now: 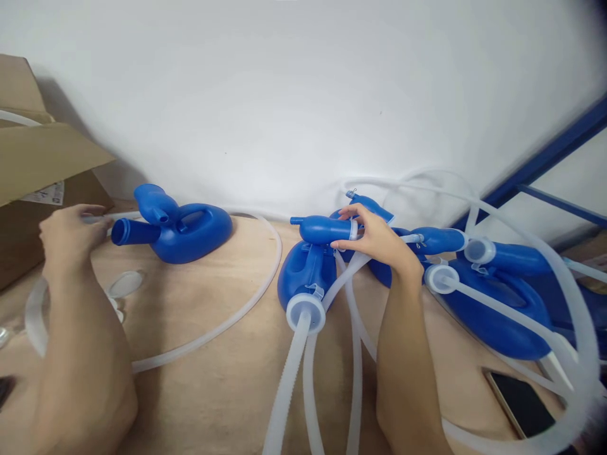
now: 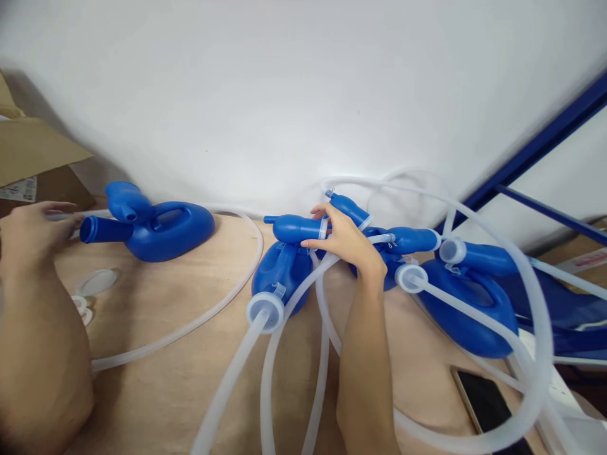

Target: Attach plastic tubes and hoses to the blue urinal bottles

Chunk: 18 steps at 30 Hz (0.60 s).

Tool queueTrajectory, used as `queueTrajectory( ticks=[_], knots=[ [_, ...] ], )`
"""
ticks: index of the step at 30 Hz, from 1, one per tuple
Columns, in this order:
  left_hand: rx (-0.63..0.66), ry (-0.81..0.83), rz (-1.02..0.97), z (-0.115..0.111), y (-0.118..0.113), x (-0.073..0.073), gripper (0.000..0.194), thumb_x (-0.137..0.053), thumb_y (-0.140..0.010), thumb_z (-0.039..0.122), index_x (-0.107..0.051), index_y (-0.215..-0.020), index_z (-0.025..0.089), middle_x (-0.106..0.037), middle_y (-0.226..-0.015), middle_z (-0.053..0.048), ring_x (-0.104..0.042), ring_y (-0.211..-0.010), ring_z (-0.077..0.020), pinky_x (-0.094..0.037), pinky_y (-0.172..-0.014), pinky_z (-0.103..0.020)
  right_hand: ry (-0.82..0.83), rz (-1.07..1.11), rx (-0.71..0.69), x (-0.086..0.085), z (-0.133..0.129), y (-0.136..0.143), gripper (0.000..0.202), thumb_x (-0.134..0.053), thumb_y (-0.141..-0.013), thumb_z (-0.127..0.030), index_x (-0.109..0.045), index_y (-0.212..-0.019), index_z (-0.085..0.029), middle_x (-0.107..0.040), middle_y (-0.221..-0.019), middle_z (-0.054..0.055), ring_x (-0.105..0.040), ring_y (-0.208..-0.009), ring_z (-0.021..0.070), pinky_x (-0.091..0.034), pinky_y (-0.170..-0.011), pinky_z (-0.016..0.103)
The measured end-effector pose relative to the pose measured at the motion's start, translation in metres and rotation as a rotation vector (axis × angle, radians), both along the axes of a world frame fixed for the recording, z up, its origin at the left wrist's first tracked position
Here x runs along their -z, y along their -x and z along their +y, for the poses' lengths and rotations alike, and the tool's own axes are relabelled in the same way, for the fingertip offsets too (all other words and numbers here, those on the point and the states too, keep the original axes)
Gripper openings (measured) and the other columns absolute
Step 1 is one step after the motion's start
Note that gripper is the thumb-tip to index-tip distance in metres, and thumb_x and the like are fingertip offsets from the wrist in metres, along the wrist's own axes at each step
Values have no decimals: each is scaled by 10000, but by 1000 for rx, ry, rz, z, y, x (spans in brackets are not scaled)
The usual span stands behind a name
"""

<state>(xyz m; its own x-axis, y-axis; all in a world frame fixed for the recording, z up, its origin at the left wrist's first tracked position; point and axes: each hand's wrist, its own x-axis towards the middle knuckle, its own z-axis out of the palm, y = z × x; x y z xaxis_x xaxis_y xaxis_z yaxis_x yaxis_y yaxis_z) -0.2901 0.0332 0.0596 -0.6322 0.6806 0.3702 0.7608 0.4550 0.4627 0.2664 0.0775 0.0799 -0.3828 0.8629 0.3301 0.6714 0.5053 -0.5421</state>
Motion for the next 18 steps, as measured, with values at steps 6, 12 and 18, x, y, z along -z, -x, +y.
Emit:
queueTrajectory(
  ticks=[6,12,18],
  knots=[
    [-55,31,0,-9,-40,-34,348,-639,-839,461,-757,-1095,258,-755,-1002,-12,-672,-1011,-243,-550,-1060,-482,34,45,-13,-2,-2,-6,476,-836,-803,-465,-722,-1207,-240,-722,-1291,91,-670,-1187,326,-607,-899,443],
    [291,-317,117,-32,-111,-76,357,-616,-921,436,-775,-1187,259,-791,-1000,4,-731,-940,-196,-585,-956,-381,73,34,-19,-4,-3,-6,467,-813,-833,-462,-745,-1235,-233,-731,-1300,94,-687,-1183,323,-606,-931,444],
    [1027,-162,37,-24,-228,-66,423,-598,-966,513,-743,-1237,223,-787,-1117,-44,-740,-944,-221,-592,-865,-329,147,-5,-105,-4,-5,0,655,-867,-786,-426,-663,-1393,-288,-668,-1429,73,-651,-1261,332,-577,-1027,477]
  ],
)
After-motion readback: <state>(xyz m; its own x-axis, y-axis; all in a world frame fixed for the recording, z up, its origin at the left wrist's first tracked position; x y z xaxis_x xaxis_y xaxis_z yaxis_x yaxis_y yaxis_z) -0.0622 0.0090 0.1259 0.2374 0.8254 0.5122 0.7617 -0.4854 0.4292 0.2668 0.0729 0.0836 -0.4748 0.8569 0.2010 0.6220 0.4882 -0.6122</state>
